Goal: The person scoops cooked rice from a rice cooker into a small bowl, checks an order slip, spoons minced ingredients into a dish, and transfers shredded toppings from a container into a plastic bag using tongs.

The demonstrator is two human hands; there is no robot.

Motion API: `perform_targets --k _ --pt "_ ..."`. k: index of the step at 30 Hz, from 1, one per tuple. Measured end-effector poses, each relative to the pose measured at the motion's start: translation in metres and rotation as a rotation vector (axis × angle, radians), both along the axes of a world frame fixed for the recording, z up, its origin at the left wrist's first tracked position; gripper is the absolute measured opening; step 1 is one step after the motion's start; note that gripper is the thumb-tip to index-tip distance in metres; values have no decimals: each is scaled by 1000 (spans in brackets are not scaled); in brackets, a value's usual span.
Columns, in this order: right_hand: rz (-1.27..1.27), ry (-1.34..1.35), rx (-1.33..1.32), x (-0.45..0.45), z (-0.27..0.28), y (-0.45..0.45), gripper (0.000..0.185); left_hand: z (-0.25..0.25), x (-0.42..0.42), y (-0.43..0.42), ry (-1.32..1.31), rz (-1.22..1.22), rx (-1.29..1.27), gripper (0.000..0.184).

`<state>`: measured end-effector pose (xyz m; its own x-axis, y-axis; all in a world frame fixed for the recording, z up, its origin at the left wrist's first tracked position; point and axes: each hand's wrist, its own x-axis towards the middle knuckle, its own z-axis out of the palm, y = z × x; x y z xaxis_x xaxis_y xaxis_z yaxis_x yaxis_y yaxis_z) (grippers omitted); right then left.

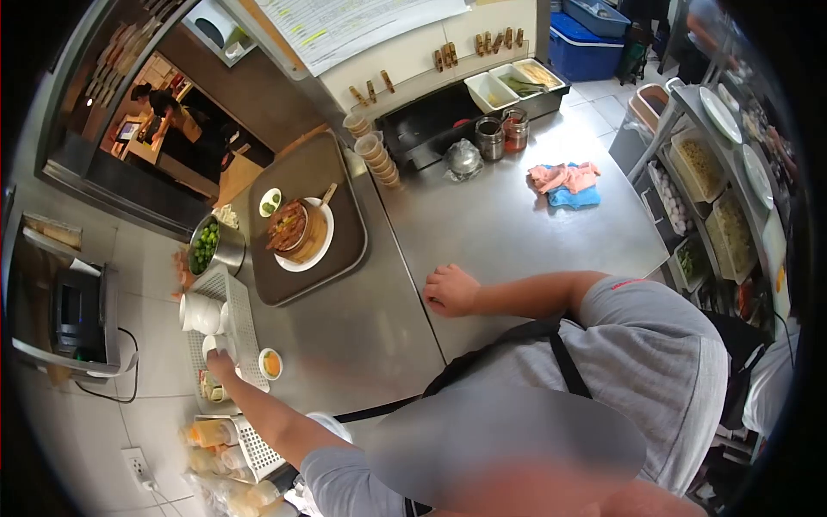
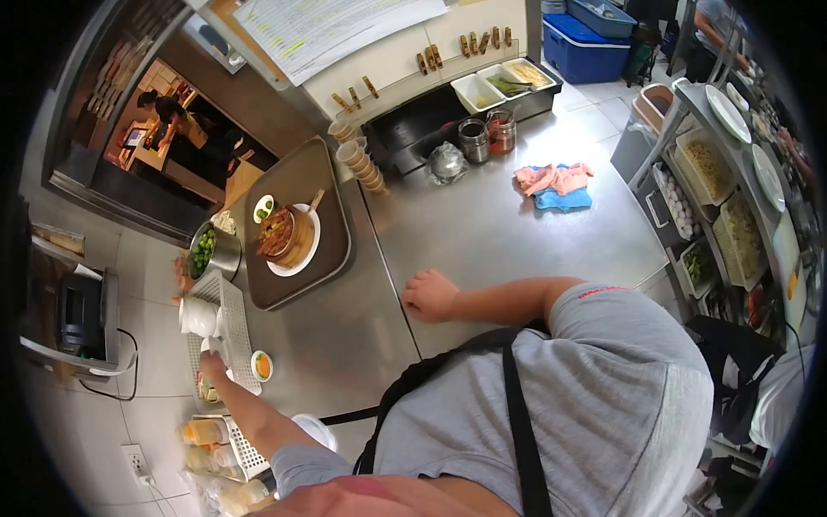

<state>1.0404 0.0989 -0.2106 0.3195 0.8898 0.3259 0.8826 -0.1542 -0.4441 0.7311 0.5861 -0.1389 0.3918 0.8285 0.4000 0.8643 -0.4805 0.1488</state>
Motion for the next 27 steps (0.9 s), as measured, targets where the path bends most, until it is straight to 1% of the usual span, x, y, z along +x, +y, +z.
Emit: perform_targets --k 1,2,3,4,6,7,8,9,10,11,12,13,14,16,18,19,21,22,23,24,26,27 --pt "12 7 14 1 0 -1 6 7 7 -12 -115 12 2 21" --pt "25 48 -13 3 1 -2 7 21 22 -38 -173 -16 13 20" --pt "40 92 -40 5 2 -3 8 39 43 -75 -228 -42 26 19" --pt "59 134 -68 8 3 -4 9 46 62 -107 -284 -64 39 17" --pt "147 783 -133 36 4 0 12 29 84 -145 -404 -245 -20 17" --pt "190 1102 -176 60 7 4 13 35 105 -194 -416 -237 -116 17" --pt "208 1076 -67 96 21 5 17 41 123 -245 -430 -226 -208 17" --pt "203 850 177 140 20 9 17 17 131 -266 -422 -319 -164 16" --pt "43 531 229 177 67 2 16 30 148 -314 -338 -339 -262 15" --pt "-218 286 238 209 99 -4 16 3 151 -327 -225 -385 -313 14" --pt "-380 95 134 243 118 -9 20 -8 159 -357 -156 -471 -200 17" --pt "-563 98 -38 275 123 -11 29 -13 168 -382 -168 -584 -212 17" --pt "-699 48 -299 304 127 -14 37 -22 175 -402 -74 -616 -207 17" --pt "-745 -82 -523 326 129 -26 46 -29 189 -438 -33 -679 -188 13" --pt "-820 -8 -637 355 110 -23 50 -32 195 -464 -24 -723 -163 13" --pt "-785 -5 -645 363 102 -23 51 -33 196 -473 -19 -735 -160 13" --pt "-706 -51 -678 372 90 -21 36 -39 193 -483 -3 -727 -147 14" --pt "-662 -70 -650 382 80 -20 32 -44 191 -487 9 -714 -140 16" --pt "-676 -71 -673 375 88 -21 30 -47 189 -491 23 -710 -134 18" --pt "-690 -77 -618 372 93 -22 29 -45 189 -496 3 -688 -156 21" --pt "-637 -155 -595 398 83 -20 28 -35 187 -505 -34 -661 -198 27" --pt "-598 -206 -570 394 89 -20 27 -33 186 -507 -81 -630 -219 31"
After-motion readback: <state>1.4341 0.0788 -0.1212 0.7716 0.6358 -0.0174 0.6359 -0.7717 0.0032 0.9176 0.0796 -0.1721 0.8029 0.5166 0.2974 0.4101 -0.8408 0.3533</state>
